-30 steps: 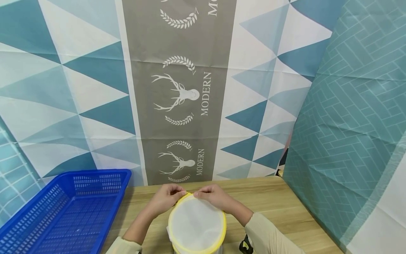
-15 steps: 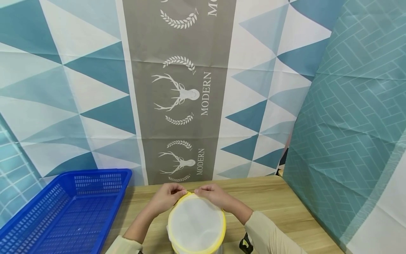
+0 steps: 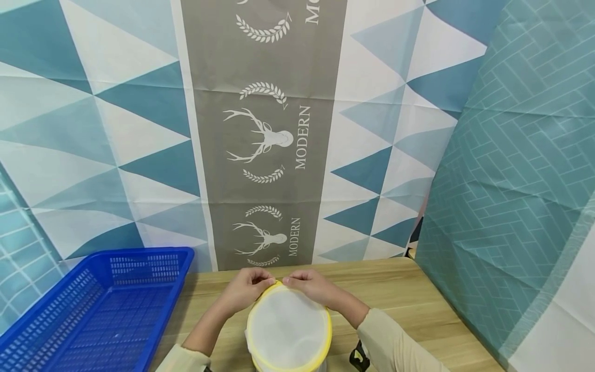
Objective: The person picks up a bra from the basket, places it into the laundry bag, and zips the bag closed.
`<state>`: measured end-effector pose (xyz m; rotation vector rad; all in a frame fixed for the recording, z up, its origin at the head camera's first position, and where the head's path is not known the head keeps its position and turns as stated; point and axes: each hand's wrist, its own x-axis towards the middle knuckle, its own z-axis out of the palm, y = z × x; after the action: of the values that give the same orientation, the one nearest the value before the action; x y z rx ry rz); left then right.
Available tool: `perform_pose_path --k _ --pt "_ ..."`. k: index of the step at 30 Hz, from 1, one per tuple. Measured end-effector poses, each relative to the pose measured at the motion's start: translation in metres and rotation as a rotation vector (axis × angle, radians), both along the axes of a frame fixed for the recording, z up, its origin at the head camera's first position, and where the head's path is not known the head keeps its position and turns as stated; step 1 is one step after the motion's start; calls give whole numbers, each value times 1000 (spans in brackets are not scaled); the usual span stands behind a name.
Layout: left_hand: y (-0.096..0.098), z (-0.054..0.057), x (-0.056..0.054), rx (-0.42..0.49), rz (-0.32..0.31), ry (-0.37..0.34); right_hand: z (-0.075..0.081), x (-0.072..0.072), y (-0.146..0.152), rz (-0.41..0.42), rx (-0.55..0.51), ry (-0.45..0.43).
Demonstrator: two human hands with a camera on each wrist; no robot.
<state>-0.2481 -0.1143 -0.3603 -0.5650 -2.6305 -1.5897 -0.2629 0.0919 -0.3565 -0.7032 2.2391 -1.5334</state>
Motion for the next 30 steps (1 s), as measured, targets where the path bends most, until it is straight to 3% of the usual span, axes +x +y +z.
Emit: perform_pose_path --k 15,30 --pt "2 0 1 9 -3 0 -4 -3 0 -7 17 54" --pt "2 -1 -2 12 3 5 -7 -3 0 -35 -15 43"
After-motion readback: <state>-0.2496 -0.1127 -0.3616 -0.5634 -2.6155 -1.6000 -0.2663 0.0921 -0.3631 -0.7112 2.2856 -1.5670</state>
